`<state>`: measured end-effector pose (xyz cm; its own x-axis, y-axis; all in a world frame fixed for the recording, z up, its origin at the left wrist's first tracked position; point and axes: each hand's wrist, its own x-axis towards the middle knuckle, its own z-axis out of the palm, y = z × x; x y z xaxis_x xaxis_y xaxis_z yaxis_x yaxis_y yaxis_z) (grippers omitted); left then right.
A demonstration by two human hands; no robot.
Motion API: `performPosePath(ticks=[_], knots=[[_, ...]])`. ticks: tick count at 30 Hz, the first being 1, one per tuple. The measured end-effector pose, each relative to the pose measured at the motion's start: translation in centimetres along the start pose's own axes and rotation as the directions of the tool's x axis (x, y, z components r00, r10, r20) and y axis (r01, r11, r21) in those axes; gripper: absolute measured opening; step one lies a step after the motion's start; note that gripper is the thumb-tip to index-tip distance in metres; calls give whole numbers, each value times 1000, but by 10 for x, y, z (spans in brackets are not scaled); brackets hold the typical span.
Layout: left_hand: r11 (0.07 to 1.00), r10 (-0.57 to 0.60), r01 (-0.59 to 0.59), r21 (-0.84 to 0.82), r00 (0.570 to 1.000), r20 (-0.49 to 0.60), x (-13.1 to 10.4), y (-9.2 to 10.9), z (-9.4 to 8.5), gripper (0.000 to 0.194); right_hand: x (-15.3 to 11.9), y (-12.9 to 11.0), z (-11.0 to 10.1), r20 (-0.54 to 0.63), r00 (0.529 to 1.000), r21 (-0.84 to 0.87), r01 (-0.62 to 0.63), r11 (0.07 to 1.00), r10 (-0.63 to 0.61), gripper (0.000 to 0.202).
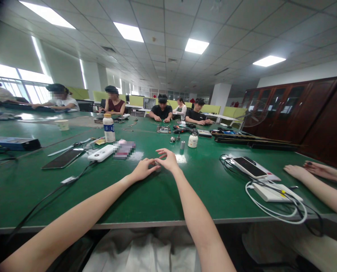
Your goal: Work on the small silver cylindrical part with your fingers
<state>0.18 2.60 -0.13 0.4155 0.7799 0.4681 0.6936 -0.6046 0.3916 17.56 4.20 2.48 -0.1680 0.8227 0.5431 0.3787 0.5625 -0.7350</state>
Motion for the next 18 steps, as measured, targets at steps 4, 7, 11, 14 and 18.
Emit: performPosePath(ticks=[4,7,11,14,18], knots=[[1000,-2,2,1,1000,-1,0,1,0,31,-1,2,3,4,1000,31,-8,999,8,40],[1000,-2,2,4,1000,0,0,1,-1,32,-2,2,6,-3,1000,52,-14,999,14,40],[1000,1,-1,1,1000,3,0,0,-1,30,1,3,5,-19,999,72,-24,997,25,40],[1000,3,-3,-3,1000,1,0,-1,0,31,5,7,-2,-48,998,72,-48,996,51,39],[1000,2,-2,-5,1000,-2,0,-1,0,34,9,23,-13,-82,987,45,-136,990,139,28]])
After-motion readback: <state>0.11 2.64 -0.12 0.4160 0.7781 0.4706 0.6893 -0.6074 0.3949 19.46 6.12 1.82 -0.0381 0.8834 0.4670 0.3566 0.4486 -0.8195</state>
